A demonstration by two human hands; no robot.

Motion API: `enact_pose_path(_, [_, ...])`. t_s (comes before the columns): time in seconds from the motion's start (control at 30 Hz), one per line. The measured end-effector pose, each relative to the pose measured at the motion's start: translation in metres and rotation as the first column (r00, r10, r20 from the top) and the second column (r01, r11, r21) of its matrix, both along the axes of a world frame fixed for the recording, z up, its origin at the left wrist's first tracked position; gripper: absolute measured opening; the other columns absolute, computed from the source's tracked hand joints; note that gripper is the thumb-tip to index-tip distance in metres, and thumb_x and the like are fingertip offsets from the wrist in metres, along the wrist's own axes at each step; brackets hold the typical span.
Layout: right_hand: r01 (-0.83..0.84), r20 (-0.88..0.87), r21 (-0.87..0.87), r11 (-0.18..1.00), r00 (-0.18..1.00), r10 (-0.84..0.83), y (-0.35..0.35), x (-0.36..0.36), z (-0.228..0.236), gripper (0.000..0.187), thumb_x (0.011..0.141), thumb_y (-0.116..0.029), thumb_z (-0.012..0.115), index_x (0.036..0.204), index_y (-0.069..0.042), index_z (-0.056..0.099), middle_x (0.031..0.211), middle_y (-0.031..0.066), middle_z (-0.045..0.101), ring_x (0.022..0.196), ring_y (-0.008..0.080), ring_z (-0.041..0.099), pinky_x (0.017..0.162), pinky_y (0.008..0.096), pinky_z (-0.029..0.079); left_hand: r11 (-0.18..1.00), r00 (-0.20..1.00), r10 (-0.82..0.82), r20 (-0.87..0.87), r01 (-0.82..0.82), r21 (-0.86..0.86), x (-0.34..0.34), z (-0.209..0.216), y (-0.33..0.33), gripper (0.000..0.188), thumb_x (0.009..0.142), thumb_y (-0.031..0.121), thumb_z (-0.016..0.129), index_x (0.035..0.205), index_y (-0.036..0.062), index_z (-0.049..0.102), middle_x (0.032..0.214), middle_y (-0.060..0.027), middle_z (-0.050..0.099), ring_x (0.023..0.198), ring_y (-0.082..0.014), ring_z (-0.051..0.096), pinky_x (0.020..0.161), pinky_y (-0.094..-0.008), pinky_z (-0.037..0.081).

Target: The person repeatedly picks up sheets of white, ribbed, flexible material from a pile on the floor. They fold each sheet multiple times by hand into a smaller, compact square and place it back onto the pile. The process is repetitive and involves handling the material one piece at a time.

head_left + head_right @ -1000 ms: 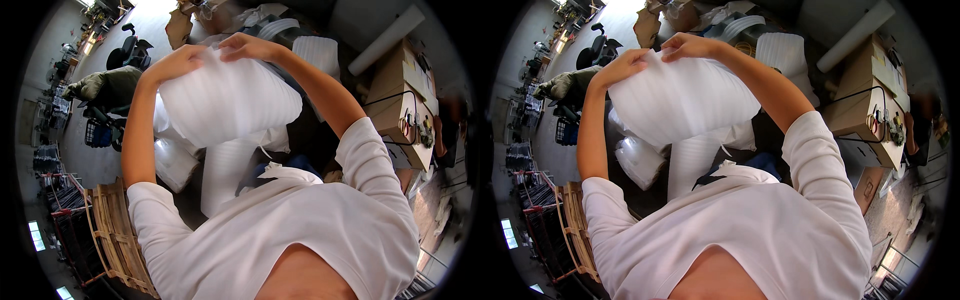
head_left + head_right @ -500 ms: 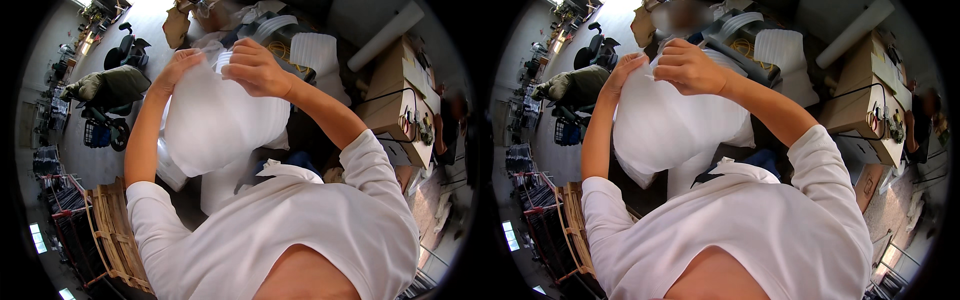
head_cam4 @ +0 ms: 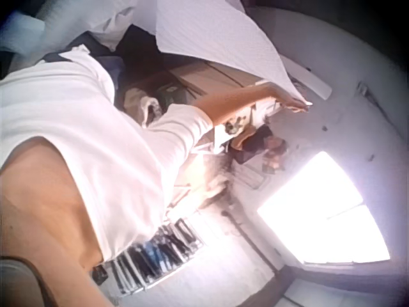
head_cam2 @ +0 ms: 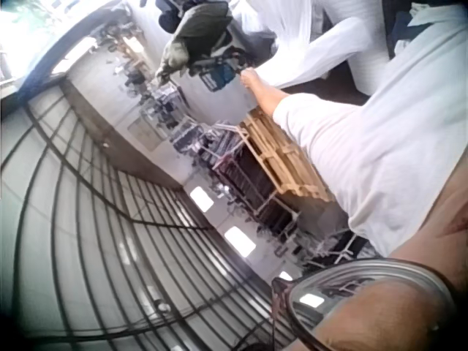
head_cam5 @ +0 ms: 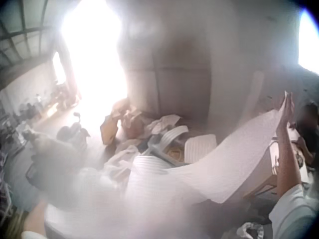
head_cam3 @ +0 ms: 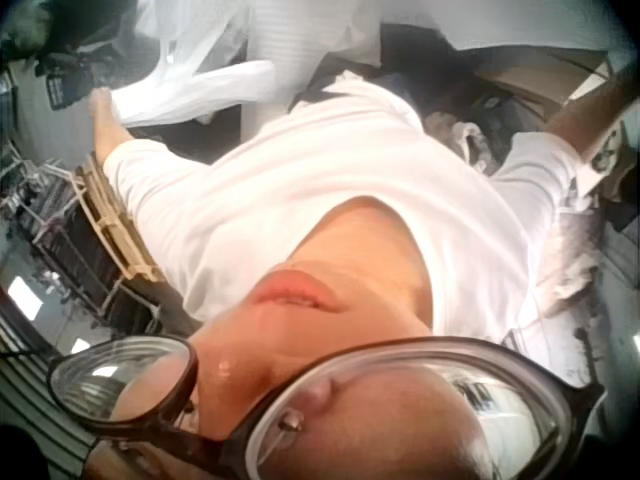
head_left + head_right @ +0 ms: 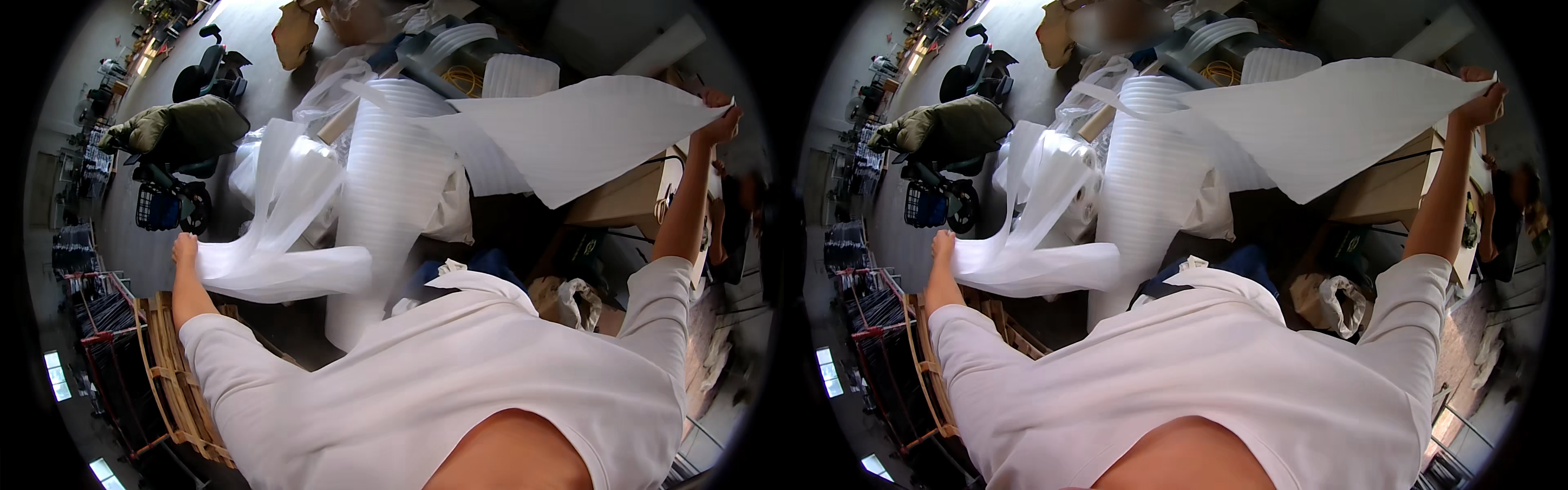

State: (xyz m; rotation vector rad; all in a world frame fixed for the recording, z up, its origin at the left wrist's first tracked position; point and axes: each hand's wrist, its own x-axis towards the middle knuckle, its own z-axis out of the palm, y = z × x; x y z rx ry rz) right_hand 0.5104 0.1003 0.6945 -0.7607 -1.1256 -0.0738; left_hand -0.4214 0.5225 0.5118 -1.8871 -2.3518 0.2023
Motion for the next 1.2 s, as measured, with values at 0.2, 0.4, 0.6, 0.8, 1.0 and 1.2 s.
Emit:
enact_pose_path(0.2, [0.238,0.207,-0.058,0.969,0.953,-0.222,0.115,-0.06,-0.005,0.035,0.091,-0.028,0.039,0.072,-0.003,0.053,0.061,0.002,0.045,0.052,0.0103,0.039,0.052,0.0281,0.034,0.904,0.825,-0.428,0.369,0.392,0.172,0.077,0.015,0.027,0.041,0.083,0.038,0.05,0.102,0.0021,0.055,0.1,-0.0191,0.058,0.099,-0.0358,0.052,0.08,-0.038,0.042])
enact_pose_path(0.4, [-0.132,0.423,-0.402,0.906,0.851,0.312,0.216,-0.256,-0.026,0.056,0.086,-0.051,0.04,0.058,-0.003,0.045,0.054,-0.0004,0.037,0.052,0.0125,0.038,0.048,0.0279,0.031,0.715,0.576,-0.674,0.462,0.665,0.214,0.275,0.081,-0.032,0.059,0.082,0.045,0.05,0.114,-0.0046,0.046,0.108,-0.0248,0.053,0.103,-0.0368,0.051,0.086,-0.0351,0.041])
enact_pose_path(0.6, [-0.224,0.686,-0.366,0.904,0.591,0.424,0.245,-0.36,-0.046,0.032,0.088,-0.032,0.039,0.079,-0.005,0.053,0.064,0.0108,0.05,0.055,0.0216,0.052,0.052,0.0281,0.042,0.373,0.16,-0.727,0.668,0.909,0.188,0.4,0.113,-0.064,0.037,0.08,0.032,0.055,0.102,0.0028,0.055,0.093,-0.0117,0.061,0.087,-0.0262,0.058,0.074,-0.0342,0.045])
enact_pose_path(0.8, [0.126,0.705,-0.025,0.992,0.705,-0.072,0.252,-0.399,-0.058,0.03,0.086,-0.035,0.042,0.087,-0.007,0.054,0.078,0.0113,0.055,0.067,0.0262,0.055,0.06,0.031,0.043,0.077,-0.21,-0.771,0.601,0.907,0.414,0.412,0.098,-0.065,0.033,0.079,0.028,0.054,0.106,0.0094,0.055,0.096,-0.0022,0.058,0.09,-0.0135,0.054,0.076,-0.027,0.043])
enact_pose_path(1.0, [0.336,0.568,0.011,0.942,0.773,-0.282,0.249,-0.393,-0.058,0.032,0.082,-0.029,0.047,0.102,-0.004,0.046,0.09,0.0141,0.046,0.085,0.0281,0.045,0.075,0.0361,0.034,0.402,-0.059,-0.203,0.977,0.905,0.138,0.422,0.121,-0.101,0.038,0.081,0.031,0.054,0.112,0.0101,0.052,0.102,-0.0014,0.056,0.095,-0.0095,0.052,0.079,-0.0237,0.042])
enact_pose_path(1.2, [-0.409,-0.156,-0.591,0.696,0.904,0.398,0.267,-0.367,-0.059,0.028,0.084,-0.029,0.046,0.098,-0.005,0.051,0.09,0.0149,0.052,0.083,0.0273,0.05,0.074,0.0361,0.037,0.343,-0.052,-0.075,0.996,0.936,0.075,0.419,0.132,-0.109,0.036,0.078,0.014,0.058,0.113,0.0067,0.053,0.098,-0.0031,0.058,0.088,-0.0108,0.056,0.078,-0.025,0.045])
